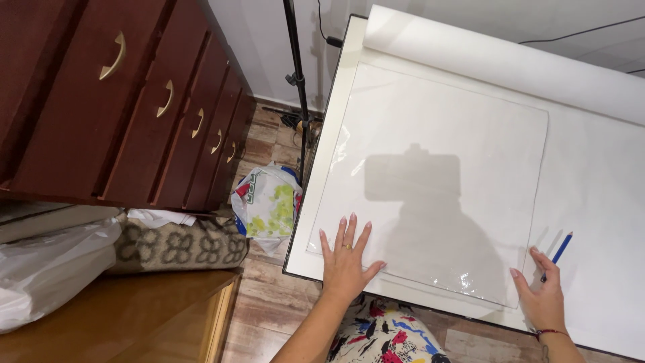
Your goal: Tracing a rectangular template onto a roll of white paper using a pen
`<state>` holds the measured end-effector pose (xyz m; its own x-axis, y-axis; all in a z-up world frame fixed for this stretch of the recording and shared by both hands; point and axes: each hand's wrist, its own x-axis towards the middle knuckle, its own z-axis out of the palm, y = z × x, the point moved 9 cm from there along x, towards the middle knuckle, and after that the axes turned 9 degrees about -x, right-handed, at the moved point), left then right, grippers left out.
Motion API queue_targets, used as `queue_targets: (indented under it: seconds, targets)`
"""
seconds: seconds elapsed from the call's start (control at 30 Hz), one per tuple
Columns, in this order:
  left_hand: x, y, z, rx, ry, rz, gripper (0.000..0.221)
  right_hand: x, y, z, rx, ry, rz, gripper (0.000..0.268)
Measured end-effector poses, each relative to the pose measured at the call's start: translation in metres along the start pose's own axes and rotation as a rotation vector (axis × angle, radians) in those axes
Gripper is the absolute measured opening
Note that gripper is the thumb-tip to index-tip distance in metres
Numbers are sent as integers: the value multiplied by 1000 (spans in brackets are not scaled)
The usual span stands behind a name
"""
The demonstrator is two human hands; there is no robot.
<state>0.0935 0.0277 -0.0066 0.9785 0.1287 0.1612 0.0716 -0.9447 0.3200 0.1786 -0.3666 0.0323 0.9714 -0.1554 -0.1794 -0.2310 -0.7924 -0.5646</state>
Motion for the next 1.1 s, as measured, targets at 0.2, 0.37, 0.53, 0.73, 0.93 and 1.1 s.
queue_targets:
  seconds: [0.2, 0.37, 0.53, 0.73, 0.93, 1.1]
  targets:
    - [-1, 0, 0, 5, 23, 0, 107, -1, 0, -1, 2, 4, 22, 60]
    - [0, 1, -2, 39, 41, 17, 108, -1, -1, -2, -2, 2, 14, 60]
    - [0, 0, -1, 62, 59, 23, 108, -1, -1, -2, 17, -10, 22, 61]
    - [1, 1, -6, 54, 55, 38, 106, 2, 6, -1, -7, -33, 33, 63]
    - [0, -4, 10, -22, -16, 18, 106, 10, 23, 4, 50, -19, -67, 57]
    - [12, -3, 4, -254, -317, -111, 93, 18, 43, 9, -89, 40, -223, 32]
